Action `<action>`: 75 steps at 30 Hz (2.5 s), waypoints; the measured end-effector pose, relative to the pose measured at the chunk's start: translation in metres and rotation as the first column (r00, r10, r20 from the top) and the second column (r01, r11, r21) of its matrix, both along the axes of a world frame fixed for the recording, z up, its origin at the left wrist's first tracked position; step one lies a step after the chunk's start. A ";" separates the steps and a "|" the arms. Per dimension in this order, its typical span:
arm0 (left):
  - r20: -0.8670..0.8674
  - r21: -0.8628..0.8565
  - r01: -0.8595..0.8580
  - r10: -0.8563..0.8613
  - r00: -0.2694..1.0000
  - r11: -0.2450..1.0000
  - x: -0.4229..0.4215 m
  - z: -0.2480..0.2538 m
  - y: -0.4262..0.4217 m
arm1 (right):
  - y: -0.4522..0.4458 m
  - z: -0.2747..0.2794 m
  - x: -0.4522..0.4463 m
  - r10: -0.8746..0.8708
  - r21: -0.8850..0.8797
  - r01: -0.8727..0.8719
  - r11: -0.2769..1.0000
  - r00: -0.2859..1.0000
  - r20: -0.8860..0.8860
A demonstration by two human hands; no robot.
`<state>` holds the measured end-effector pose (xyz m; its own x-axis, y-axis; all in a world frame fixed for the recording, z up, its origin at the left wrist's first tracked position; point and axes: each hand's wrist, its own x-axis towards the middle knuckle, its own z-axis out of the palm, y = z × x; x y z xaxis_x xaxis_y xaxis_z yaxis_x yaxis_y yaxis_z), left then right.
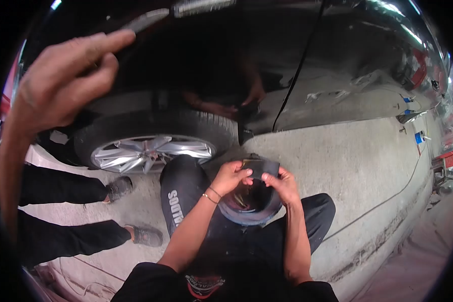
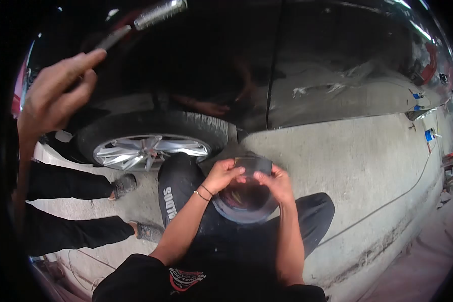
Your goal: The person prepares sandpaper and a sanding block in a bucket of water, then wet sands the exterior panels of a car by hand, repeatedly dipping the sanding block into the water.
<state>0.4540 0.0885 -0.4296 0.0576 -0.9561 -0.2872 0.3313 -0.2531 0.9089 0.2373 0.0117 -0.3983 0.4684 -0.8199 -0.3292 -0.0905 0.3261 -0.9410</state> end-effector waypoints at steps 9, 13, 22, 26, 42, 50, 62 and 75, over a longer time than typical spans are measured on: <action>0.037 -0.093 -0.023 0.026 0.999 0.995 0.001 0.005 0.005 | -0.003 0.019 0.016 0.039 -0.049 -0.041 0.998 0.998 -0.044; 0.021 -0.080 -0.040 0.042 0.999 0.996 0.007 0.005 0.006 | -0.008 0.012 0.016 0.132 -0.022 -0.131 0.991 0.989 0.069; -0.051 -0.061 0.201 -0.204 0.978 0.978 0.010 0.004 0.008 | -0.006 0.034 0.007 0.257 0.222 -0.334 0.916 0.914 0.314; -0.037 -0.089 0.216 -0.220 0.975 0.972 0.009 -0.008 0.005 | -0.010 0.021 0.007 0.273 0.245 -0.351 0.904 0.914 0.300; 0.747 -0.125 -0.179 0.211 0.630 0.976 0.005 -0.021 0.004 | -0.013 -0.016 0.014 0.229 0.080 -0.235 0.969 0.971 0.074; 0.909 0.088 -0.300 0.047 0.415 0.950 0.015 -0.027 0.007 | -0.010 -0.057 0.012 0.293 -0.093 -0.334 0.938 0.908 -0.300; 0.923 0.250 -0.141 -0.192 0.334 0.958 0.017 -0.070 0.006 | -0.019 -0.121 -0.003 0.444 -0.079 -0.761 0.644 0.456 -0.772; 0.909 0.276 -0.184 -0.194 0.369 0.943 0.021 -0.095 -0.003 | -0.021 -0.126 0.002 0.442 -0.116 -0.734 0.669 0.518 -0.733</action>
